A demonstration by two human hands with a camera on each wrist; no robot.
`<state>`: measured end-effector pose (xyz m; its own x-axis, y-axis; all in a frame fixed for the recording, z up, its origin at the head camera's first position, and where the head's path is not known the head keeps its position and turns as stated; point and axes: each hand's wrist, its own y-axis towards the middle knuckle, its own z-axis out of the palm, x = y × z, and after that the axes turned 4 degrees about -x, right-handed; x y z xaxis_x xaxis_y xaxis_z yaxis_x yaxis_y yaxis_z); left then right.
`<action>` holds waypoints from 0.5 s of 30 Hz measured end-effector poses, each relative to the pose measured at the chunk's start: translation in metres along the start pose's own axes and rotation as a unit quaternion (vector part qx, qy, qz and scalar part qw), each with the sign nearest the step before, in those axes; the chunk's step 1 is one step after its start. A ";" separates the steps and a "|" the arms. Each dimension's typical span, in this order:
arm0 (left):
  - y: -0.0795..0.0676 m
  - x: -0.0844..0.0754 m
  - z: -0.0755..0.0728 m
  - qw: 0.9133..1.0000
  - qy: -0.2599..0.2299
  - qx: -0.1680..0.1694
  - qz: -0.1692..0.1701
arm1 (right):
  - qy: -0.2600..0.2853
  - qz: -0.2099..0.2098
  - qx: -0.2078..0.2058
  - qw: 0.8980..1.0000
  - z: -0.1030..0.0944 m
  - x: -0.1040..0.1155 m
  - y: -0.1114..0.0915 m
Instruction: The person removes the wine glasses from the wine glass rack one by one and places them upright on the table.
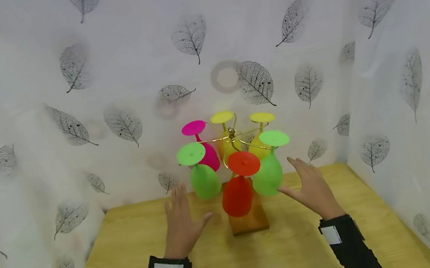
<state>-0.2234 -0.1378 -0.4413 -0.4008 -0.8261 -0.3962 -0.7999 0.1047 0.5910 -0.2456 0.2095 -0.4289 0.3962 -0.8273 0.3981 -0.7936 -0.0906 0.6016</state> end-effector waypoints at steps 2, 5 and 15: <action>-0.005 -0.008 0.004 0.997 -0.031 -0.050 0.041 | 0.017 -0.027 -0.058 0.998 0.001 0.005 -0.006; -0.009 -0.022 0.016 0.987 -0.090 -0.100 0.087 | 0.041 -0.060 -0.129 0.989 0.005 0.009 -0.009; -0.069 -0.059 0.084 0.984 -0.151 -0.076 0.064 | 0.280 0.108 -0.155 0.941 0.031 -0.002 -0.001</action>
<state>-0.1814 -0.0495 -0.5177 -0.6262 -0.6072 -0.4892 -0.6680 0.0943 0.7381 -0.2600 0.1939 -0.4512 0.4913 -0.3774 0.7850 -0.7453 0.2843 0.6031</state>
